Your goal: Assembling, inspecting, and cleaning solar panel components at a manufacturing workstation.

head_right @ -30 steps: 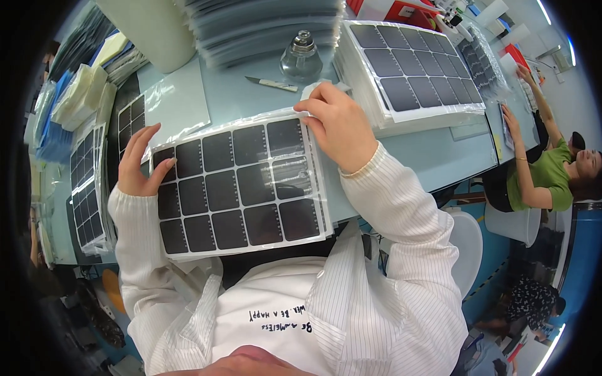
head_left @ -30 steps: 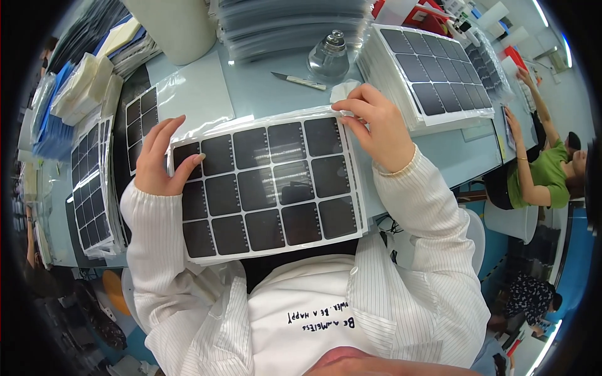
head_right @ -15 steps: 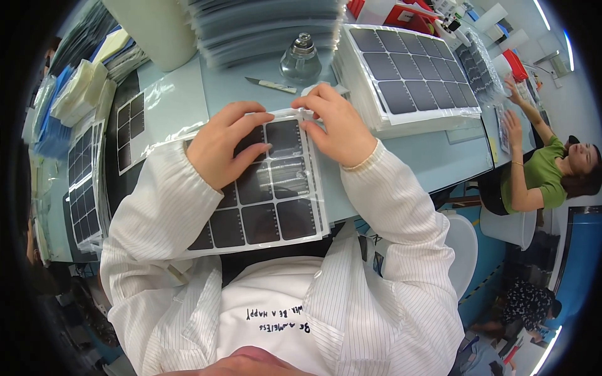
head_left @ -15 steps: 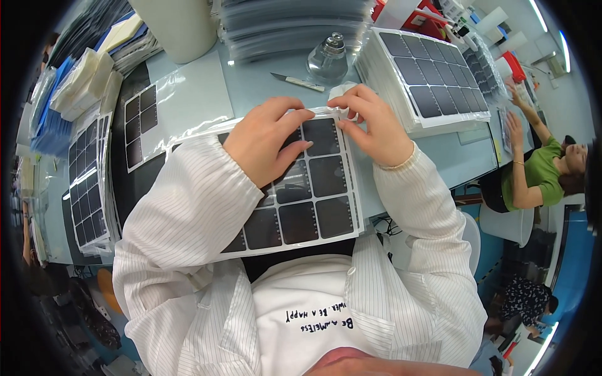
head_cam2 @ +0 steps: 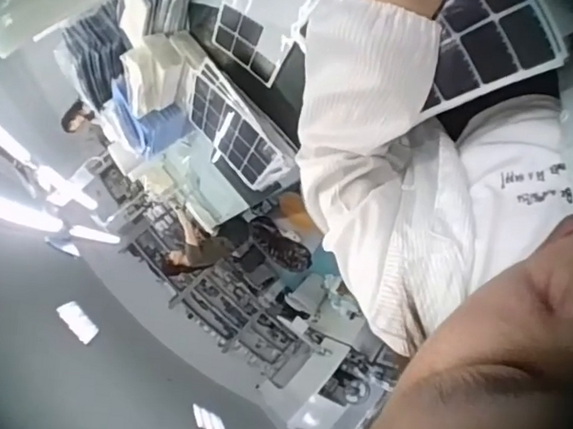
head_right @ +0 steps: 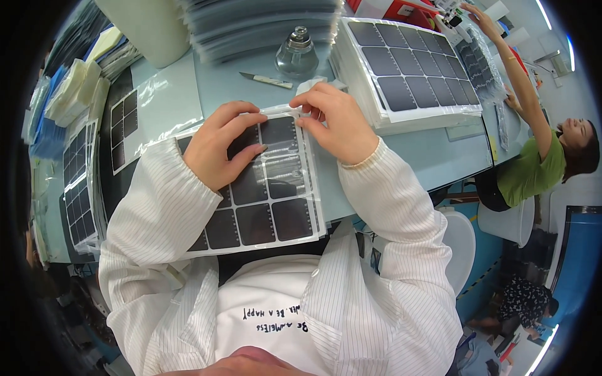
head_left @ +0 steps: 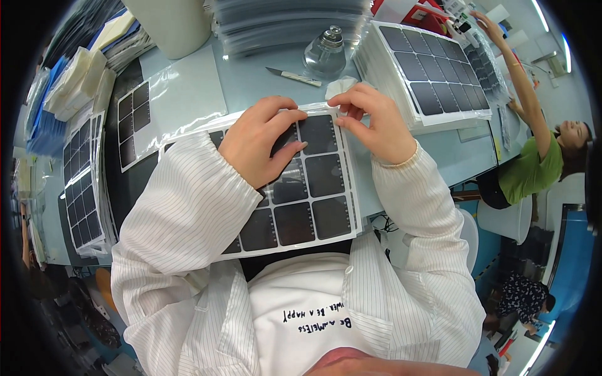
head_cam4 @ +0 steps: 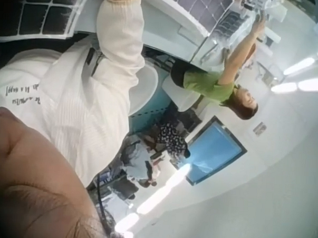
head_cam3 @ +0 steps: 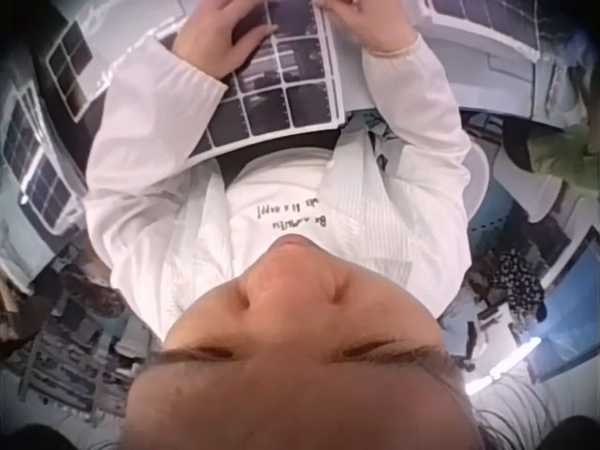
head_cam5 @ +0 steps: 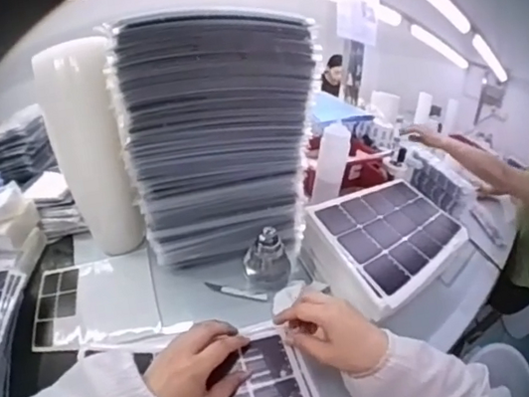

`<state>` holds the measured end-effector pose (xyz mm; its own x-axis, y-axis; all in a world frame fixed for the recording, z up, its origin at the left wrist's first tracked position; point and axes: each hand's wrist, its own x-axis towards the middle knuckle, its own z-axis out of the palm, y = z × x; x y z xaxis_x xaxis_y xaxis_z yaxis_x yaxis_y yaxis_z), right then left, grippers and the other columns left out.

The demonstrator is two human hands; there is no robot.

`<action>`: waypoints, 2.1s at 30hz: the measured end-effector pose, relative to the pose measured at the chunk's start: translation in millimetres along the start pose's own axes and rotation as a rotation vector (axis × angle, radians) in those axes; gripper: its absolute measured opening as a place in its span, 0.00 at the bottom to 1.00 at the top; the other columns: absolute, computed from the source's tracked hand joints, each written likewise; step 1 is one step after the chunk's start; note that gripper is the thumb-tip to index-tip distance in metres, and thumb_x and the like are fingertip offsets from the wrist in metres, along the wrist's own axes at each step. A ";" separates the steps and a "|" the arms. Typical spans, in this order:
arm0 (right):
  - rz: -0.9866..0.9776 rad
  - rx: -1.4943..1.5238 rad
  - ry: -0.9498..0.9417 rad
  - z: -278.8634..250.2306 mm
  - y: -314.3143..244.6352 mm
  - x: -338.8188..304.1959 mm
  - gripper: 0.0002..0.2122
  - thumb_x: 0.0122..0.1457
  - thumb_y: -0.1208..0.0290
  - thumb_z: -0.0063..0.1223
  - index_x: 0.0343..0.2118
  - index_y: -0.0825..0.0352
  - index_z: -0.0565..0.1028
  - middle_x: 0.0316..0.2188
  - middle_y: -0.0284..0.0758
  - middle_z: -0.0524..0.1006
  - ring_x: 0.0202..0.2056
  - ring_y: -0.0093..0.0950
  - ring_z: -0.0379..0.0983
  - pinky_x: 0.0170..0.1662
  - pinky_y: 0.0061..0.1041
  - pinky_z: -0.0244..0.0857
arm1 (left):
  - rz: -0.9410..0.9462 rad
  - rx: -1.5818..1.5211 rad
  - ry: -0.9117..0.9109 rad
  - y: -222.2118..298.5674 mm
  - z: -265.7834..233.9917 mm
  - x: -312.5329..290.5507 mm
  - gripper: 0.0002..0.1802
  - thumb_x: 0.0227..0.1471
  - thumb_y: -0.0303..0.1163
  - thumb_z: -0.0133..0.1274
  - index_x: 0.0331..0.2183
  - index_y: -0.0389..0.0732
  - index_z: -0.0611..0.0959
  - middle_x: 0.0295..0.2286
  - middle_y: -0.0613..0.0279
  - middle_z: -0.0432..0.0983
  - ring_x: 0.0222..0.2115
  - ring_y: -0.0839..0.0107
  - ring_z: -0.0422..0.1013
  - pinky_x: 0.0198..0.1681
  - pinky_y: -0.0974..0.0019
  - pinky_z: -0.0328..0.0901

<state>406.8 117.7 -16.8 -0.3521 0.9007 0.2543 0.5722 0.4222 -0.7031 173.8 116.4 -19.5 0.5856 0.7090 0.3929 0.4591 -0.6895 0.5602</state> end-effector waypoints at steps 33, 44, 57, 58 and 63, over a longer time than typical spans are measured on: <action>0.355 0.437 0.053 17.6 6.9 5.6 0.09 0.58 0.66 0.52 0.33 0.68 0.74 0.20 0.24 0.71 0.23 0.12 0.62 0.26 0.12 0.54 | 0.312 0.101 0.181 -12.1 -5.0 3.0 0.13 0.33 0.23 0.60 0.29 0.46 0.82 0.30 0.63 0.74 0.35 0.63 0.71 0.40 0.62 0.65; 0.213 0.551 0.083 33.1 24.6 14.1 0.09 0.56 0.67 0.53 0.26 0.67 0.76 0.18 0.22 0.68 0.21 0.11 0.59 0.23 0.11 0.49 | 0.416 0.159 0.044 -11.0 -19.9 0.7 0.10 0.40 0.26 0.58 0.31 0.43 0.82 0.35 0.60 0.77 0.41 0.64 0.72 0.50 0.56 0.63; 0.391 0.715 0.123 36.0 28.8 5.7 0.08 0.56 0.68 0.54 0.22 0.63 0.74 0.16 0.17 0.65 0.18 0.08 0.53 0.21 0.11 0.43 | -0.029 -0.102 -0.033 22.4 -87.4 -161.4 0.10 0.42 0.20 0.54 0.32 0.39 0.83 0.33 0.58 0.79 0.40 0.64 0.74 0.52 0.56 0.59; 0.392 0.722 0.115 36.4 28.9 6.1 0.08 0.56 0.68 0.54 0.22 0.63 0.74 0.16 0.17 0.65 0.18 0.08 0.53 0.21 0.11 0.43 | -0.039 -0.098 -0.034 25.0 -91.5 -178.1 0.10 0.42 0.20 0.54 0.32 0.39 0.83 0.33 0.58 0.79 0.40 0.64 0.74 0.52 0.56 0.59; 0.380 0.686 0.101 36.4 30.5 9.2 0.09 0.57 0.67 0.53 0.21 0.62 0.73 0.16 0.16 0.63 0.18 0.08 0.52 0.21 0.12 0.42 | -0.412 -0.174 0.301 16.9 -122.3 -263.6 0.10 0.52 0.30 0.47 0.29 0.36 0.81 0.27 0.58 0.79 0.36 0.62 0.74 0.49 0.54 0.58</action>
<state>394.1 135.2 -60.0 -0.1361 0.9895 -0.0497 0.0436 -0.0441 -0.9981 -54.6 -64.1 -24.4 0.1517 0.9443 0.2921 0.4777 -0.3288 0.8147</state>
